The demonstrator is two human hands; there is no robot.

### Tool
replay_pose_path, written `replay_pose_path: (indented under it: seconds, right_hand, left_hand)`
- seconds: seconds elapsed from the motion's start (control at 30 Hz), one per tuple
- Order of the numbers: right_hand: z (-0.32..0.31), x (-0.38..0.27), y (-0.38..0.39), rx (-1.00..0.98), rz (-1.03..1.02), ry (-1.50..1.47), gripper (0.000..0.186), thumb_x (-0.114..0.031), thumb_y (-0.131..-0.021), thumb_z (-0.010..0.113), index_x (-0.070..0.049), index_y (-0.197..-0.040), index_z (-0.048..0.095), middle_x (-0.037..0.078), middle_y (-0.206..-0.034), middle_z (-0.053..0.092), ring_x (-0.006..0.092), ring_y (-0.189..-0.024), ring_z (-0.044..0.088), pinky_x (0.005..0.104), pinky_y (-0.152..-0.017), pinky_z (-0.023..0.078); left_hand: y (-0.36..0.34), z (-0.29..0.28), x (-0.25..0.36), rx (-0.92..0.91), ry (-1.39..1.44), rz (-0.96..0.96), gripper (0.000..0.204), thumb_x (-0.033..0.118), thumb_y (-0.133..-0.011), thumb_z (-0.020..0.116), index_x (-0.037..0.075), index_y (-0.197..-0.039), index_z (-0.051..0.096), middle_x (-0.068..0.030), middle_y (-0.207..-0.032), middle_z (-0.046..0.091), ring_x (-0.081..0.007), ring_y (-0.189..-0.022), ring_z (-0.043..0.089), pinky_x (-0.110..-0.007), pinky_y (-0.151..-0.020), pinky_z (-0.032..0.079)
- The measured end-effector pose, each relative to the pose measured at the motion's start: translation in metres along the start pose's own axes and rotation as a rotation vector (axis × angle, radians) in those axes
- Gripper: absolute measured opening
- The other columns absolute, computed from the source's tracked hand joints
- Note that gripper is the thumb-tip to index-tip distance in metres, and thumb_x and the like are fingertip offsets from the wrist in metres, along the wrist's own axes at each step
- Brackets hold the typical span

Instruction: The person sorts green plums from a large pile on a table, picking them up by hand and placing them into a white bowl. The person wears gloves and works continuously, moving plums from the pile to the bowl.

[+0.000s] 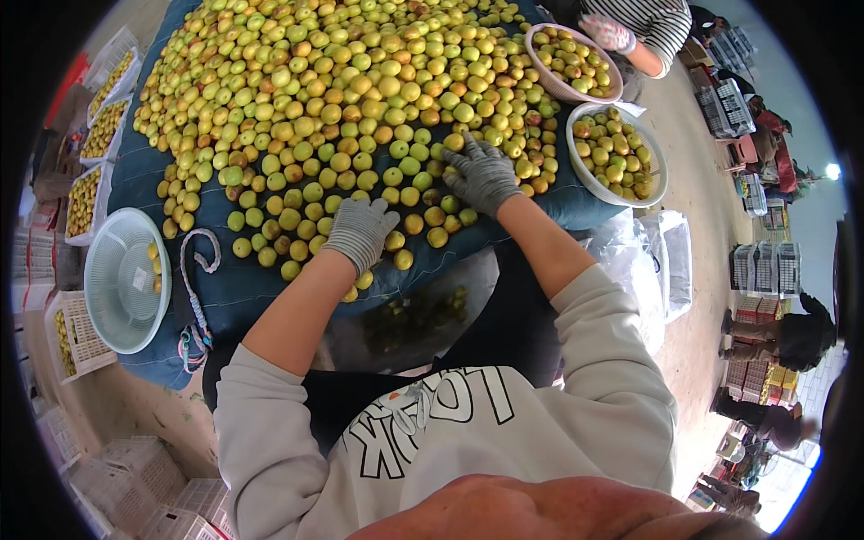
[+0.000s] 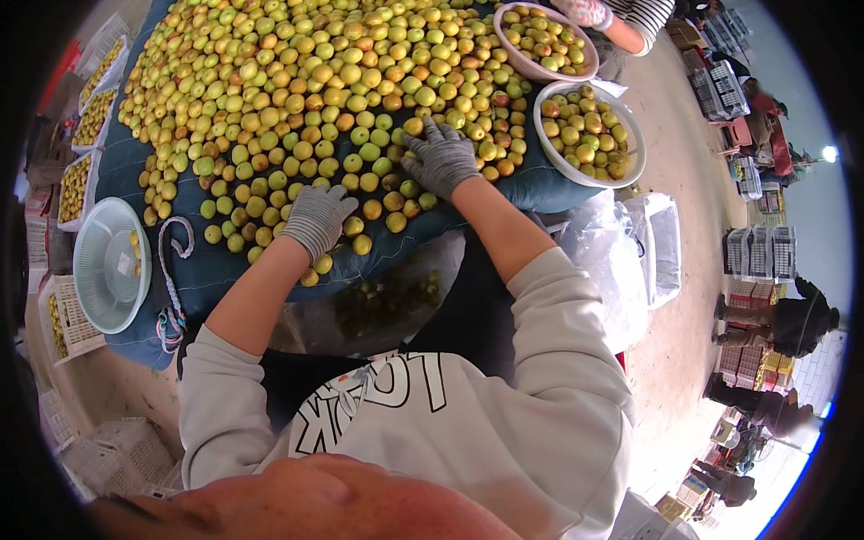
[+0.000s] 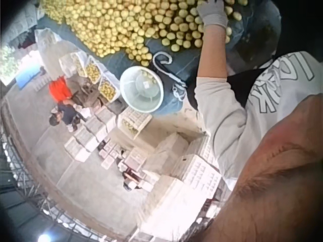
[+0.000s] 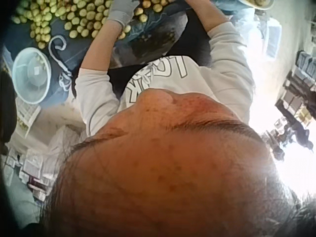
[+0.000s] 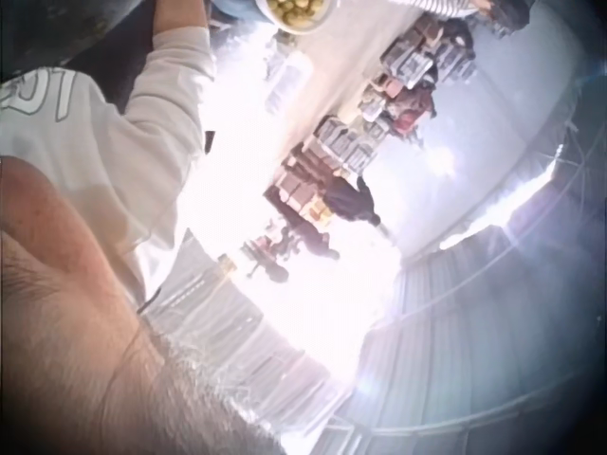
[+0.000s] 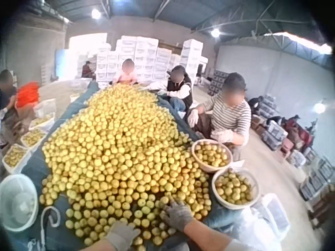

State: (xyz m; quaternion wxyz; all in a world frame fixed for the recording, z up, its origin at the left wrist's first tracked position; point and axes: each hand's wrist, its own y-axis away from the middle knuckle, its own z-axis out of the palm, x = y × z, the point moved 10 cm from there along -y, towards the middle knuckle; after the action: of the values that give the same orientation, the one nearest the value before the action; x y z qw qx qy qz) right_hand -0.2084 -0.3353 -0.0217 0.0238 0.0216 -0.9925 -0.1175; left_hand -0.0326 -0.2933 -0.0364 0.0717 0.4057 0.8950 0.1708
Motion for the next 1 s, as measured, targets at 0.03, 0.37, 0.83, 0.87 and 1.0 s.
replay_pose_path:
  seconds: [0.03,0.37,0.83,0.87,1.0]
  right_hand:
    - [0.002,-0.007,0.000,-0.013,-0.015,0.067,0.058,-0.060,-0.098,0.039,-0.033,-0.149,0.042,0.010,-0.160,0.029,0.0360,-0.146,0.027,0.0531,-0.114,0.027]
    - [-0.066,-0.033,-0.022,0.432,-0.242,-0.370,0.031,-0.038,-0.095,0.056,-0.010,-0.099,0.071,0.009,-0.095,0.069,0.0292,-0.095,0.065,0.0414,-0.085,0.052]
    - [-0.049,-0.093,-0.085,-0.272,-0.108,-0.509,0.041,-0.031,-0.089,0.065,-0.010,-0.124,0.063,0.011,-0.116,0.064,0.0247,-0.104,0.064,0.0408,-0.093,0.051]
    - [-0.044,-0.113,-0.080,-0.248,-0.319,-0.799,0.038,-0.034,-0.088,0.070,-0.008,-0.115,0.067,0.011,-0.103,0.068,0.0225,-0.096,0.066,0.0382,-0.088,0.053]
    - [-0.063,-0.182,-0.055,-0.396,-0.456,-0.754,0.053,-0.052,-0.090,0.066,-0.011,-0.124,0.065,0.013,-0.111,0.069,0.0222,-0.105,0.065,0.0378,-0.092,0.053]
  left_hand:
    - [-0.002,-0.004,0.000,0.017,0.024,-0.003,0.034,0.023,-0.089,0.065,0.017,-0.122,0.061,-0.0065,-0.122,0.058,-0.0267,-0.104,0.060,-0.042,-0.089,0.048]
    - [0.102,-0.001,-0.081,0.437,1.846,-0.295,0.015,0.021,-0.092,0.059,0.007,-0.099,0.060,-0.0077,-0.081,0.063,-0.0174,-0.068,0.061,-0.025,-0.055,0.050]
    - [0.098,0.069,-0.023,0.449,3.026,-0.231,0.041,0.013,-0.092,0.053,0.011,-0.133,0.050,-0.0154,-0.124,0.060,-0.0228,-0.086,0.066,-0.039,-0.073,0.061]
    - [0.098,0.071,-0.026,0.461,2.971,-0.266,0.052,0.014,-0.090,0.057,0.014,-0.140,0.044,-0.0179,-0.138,0.050,-0.0227,-0.092,0.065,-0.040,-0.072,0.061]
    - [0.108,0.061,-0.039,0.595,2.975,-0.297,0.057,0.012,-0.089,0.064,0.015,-0.142,0.043,-0.0171,-0.133,0.051,-0.0222,-0.093,0.064,-0.036,-0.073,0.062]
